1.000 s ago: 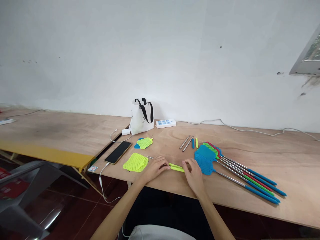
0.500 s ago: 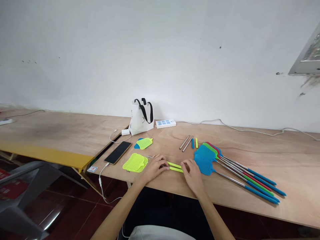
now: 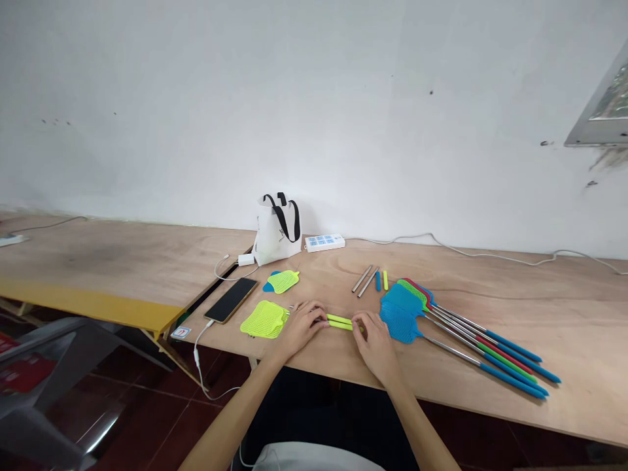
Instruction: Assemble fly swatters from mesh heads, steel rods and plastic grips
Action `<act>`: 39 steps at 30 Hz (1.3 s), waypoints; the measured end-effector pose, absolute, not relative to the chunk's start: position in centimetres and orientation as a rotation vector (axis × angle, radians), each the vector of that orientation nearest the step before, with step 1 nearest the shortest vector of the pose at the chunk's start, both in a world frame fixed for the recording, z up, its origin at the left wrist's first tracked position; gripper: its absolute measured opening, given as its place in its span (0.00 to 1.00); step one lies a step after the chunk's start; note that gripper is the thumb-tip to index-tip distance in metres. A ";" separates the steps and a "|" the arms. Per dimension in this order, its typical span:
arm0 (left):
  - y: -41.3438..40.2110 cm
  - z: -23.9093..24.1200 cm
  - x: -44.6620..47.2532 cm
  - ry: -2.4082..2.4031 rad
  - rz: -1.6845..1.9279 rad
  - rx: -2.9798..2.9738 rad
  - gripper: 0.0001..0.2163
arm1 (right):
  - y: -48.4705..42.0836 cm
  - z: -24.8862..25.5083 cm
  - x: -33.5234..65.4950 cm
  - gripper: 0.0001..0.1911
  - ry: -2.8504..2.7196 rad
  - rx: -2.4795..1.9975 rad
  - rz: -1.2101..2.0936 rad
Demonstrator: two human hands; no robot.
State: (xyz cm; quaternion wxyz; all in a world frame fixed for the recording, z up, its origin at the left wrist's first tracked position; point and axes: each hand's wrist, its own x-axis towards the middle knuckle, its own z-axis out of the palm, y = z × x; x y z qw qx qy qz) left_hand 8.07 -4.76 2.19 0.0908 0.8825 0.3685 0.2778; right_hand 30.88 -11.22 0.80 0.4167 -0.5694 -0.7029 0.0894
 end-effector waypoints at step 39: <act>-4.7 2.4 8.1 1.061 0.826 2.576 0.09 | -11.1 0.7 31.0 0.09 -1.720 -1.396 0.247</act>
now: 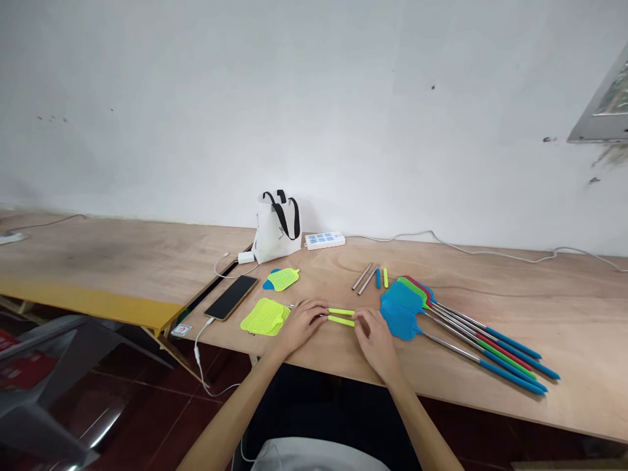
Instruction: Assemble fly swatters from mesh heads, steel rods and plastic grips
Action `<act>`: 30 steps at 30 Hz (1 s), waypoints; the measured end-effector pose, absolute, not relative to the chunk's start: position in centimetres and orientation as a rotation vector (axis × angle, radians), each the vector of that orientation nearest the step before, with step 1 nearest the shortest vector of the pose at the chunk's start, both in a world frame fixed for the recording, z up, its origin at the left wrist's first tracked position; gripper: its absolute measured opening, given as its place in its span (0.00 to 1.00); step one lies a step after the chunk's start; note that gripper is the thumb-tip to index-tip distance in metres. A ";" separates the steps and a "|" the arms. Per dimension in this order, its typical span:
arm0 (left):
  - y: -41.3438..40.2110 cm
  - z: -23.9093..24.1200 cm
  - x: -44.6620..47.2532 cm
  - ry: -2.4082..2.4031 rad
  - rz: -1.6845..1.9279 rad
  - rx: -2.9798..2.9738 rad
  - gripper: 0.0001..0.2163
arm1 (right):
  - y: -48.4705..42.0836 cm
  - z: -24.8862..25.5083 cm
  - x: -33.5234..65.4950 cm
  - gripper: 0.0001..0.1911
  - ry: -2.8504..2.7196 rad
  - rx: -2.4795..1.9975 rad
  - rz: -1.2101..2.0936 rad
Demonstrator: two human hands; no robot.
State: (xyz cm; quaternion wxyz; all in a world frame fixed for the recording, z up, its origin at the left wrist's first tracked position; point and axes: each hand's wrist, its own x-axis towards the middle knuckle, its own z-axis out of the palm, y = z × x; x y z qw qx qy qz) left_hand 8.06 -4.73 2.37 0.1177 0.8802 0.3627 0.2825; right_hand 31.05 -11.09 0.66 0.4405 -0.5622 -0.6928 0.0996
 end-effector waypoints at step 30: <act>-3.8 4.3 4.8 1.283 0.930 2.398 0.10 | -11.1 -0.3 31.0 0.17 -1.888 -1.519 0.088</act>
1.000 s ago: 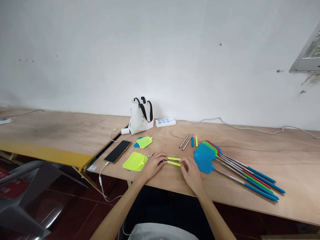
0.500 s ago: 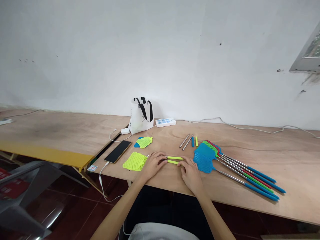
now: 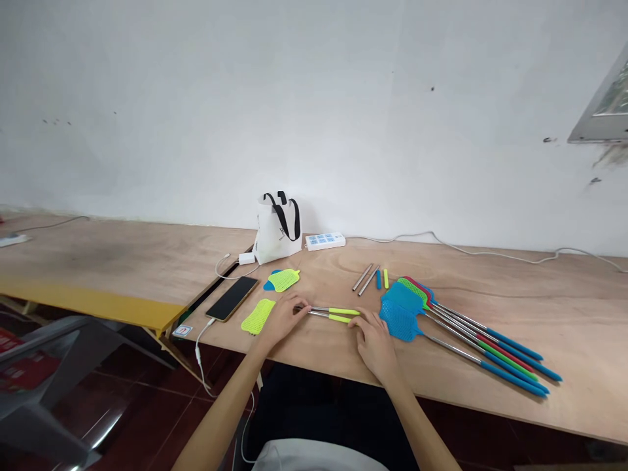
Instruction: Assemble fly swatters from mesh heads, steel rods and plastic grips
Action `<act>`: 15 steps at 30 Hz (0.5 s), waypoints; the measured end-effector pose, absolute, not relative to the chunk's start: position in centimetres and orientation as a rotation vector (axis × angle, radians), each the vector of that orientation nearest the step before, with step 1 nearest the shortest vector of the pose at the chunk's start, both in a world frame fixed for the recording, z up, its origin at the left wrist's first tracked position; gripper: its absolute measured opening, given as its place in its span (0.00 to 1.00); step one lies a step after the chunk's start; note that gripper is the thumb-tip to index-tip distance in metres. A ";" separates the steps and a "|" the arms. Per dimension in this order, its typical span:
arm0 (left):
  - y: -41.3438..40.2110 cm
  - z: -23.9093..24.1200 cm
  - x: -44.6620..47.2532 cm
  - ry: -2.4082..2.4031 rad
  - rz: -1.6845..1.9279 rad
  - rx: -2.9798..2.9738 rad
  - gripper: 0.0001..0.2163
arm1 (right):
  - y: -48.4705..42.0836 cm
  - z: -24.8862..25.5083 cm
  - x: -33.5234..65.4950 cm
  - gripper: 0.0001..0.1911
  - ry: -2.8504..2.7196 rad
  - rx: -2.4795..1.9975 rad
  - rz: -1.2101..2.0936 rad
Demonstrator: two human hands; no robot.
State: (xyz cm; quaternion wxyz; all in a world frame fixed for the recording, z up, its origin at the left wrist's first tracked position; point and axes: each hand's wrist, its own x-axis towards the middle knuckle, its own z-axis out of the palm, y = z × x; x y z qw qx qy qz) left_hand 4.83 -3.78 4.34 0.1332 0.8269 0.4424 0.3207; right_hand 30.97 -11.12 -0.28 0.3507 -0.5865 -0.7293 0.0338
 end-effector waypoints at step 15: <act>-3.4 3.3 5.3 1.336 0.847 2.430 0.10 | -10.9 -0.1 32.7 0.18 -1.984 -1.476 0.136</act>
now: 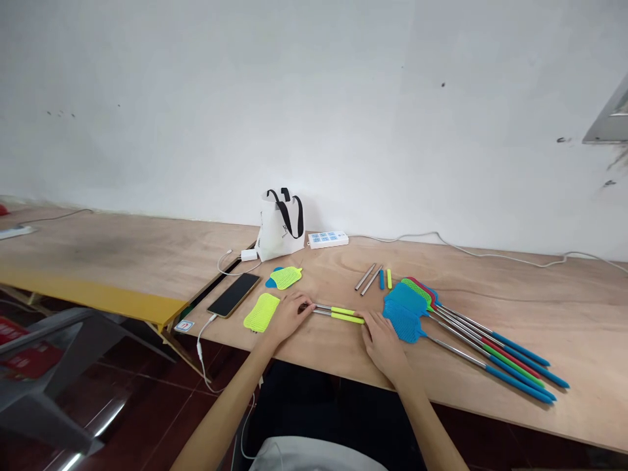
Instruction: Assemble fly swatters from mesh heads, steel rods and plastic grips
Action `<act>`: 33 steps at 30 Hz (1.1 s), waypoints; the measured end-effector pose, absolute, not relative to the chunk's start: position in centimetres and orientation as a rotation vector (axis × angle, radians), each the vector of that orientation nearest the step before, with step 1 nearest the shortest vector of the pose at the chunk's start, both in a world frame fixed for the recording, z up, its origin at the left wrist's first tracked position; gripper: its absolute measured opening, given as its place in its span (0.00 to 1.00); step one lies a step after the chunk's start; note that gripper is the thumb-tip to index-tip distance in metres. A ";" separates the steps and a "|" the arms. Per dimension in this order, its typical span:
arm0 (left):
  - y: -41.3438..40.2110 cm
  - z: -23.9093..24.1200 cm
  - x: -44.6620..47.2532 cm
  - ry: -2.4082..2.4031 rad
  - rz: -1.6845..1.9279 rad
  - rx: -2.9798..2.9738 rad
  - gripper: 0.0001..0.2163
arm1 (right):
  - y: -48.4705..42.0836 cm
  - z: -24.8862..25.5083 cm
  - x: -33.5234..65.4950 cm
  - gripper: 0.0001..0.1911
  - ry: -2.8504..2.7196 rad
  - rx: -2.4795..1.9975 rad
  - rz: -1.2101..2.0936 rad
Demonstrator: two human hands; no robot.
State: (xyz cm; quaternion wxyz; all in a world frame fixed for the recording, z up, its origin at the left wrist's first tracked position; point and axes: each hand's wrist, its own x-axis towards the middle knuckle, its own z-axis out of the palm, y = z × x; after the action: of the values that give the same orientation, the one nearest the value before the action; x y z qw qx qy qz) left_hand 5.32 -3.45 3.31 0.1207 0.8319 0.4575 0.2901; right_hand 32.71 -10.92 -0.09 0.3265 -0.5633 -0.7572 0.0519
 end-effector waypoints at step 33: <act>-3.3 3.0 5.3 1.349 0.830 2.428 0.10 | -11.1 0.0 32.1 0.18 -2.069 -1.505 -0.107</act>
State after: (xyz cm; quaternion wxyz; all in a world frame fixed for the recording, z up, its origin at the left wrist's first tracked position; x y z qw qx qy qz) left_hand 5.30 -3.30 2.98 0.1210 0.8314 0.4619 0.2841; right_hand 32.12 -11.07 -0.03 0.2863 -0.5630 -0.7742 -0.0399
